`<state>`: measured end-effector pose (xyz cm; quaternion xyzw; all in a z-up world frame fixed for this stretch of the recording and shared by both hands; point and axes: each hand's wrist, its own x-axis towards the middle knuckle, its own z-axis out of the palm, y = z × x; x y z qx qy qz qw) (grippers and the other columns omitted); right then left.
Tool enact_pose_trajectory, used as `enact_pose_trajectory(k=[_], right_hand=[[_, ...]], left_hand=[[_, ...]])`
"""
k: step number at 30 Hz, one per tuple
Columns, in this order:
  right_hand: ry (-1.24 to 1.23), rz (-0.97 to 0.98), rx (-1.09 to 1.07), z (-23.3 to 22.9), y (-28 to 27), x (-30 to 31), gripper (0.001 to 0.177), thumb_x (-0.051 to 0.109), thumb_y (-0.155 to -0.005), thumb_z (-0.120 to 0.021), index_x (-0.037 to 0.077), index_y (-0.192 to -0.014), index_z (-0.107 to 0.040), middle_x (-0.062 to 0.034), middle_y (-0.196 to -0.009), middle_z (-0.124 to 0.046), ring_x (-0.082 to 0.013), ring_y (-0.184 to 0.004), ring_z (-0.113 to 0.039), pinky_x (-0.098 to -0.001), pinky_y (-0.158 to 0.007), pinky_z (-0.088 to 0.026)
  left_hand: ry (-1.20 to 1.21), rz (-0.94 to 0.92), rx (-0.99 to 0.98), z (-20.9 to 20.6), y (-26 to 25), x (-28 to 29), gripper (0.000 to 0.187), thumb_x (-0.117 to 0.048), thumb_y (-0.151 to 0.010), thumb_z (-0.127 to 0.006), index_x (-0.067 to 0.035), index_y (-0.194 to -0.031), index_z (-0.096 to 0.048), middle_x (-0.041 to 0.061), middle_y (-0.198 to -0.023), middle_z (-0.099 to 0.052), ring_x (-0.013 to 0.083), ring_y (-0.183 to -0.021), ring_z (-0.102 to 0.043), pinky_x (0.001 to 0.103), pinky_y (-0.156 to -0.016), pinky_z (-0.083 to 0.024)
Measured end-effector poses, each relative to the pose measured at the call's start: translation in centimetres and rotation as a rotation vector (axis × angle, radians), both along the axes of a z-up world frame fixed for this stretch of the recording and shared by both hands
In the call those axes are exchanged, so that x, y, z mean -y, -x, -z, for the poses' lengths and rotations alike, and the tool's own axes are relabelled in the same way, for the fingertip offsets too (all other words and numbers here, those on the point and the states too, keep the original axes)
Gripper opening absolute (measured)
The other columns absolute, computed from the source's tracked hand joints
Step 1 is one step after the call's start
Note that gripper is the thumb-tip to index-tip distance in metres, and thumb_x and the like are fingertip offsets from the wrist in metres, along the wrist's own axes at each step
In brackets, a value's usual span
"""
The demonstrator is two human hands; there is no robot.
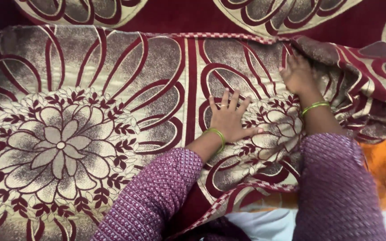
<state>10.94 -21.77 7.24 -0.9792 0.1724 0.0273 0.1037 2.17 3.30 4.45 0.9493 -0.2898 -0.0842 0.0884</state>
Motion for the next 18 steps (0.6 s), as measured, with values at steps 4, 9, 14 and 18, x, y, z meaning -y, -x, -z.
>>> enact_pose_trajectory(k=[4, 9, 14, 18], right_hand=[[0.201, -0.258, -0.151, 2.4, 3.4, 1.1, 0.083, 0.063, -0.096, -0.035, 0.025, -0.161, 0.001, -0.0105, -0.166, 0.01, -0.0334, -0.151, 0.009, -0.0629, -0.114, 0.014], [0.262, -0.544, -0.214, 1.5, 15.1, -0.5, 0.084, 0.067, -0.087, -0.047, 0.033, -0.158, -0.016, -0.0068, -0.168, 0.002, -0.0318, -0.154, 0.002, -0.0607, -0.118, 0.003], [0.204, -0.66, 0.306, 1.4, 21.8, -0.4, 0.067, 0.054, -0.094, -0.05, 0.019, -0.15, -0.044, -0.017, -0.163, -0.031, -0.0372, -0.152, -0.027, -0.0611, -0.12, -0.02], [0.149, -0.403, 0.447, 1.3, 24.9, 0.4, 0.057, 0.051, -0.091, -0.059, 0.018, -0.138, -0.056, -0.0181, -0.147, -0.046, -0.0363, -0.142, -0.04, -0.0571, -0.118, -0.029]], left_hand=[[0.008, 0.002, -0.047, 0.0, 0.2, 0.1, 0.108, -0.093, -0.077, -0.024, -0.028, -0.161, -0.004, 0.012, -0.168, 0.004, 0.038, -0.153, 0.007, 0.071, -0.115, 0.002], [0.065, 0.003, -0.005, 1.3, 0.0, 0.3, 0.106, -0.091, -0.078, -0.028, -0.028, -0.161, -0.01, 0.011, -0.168, 0.001, 0.0384, -0.153, 0.005, 0.071, -0.115, 0.003], [0.51, 0.469, 0.009, 3.8, 1.8, 2.0, 0.094, -0.086, -0.088, -0.033, -0.034, -0.166, -0.028, 0.004, -0.175, -0.015, 0.0309, -0.163, -0.013, 0.069, -0.133, -0.002], [0.164, 0.465, 0.057, 2.3, 4.8, 2.6, 0.099, -0.088, -0.073, -0.053, -0.037, -0.155, -0.03, 0.003, -0.169, -0.01, 0.0342, -0.155, -0.006, 0.071, -0.118, 0.0]])
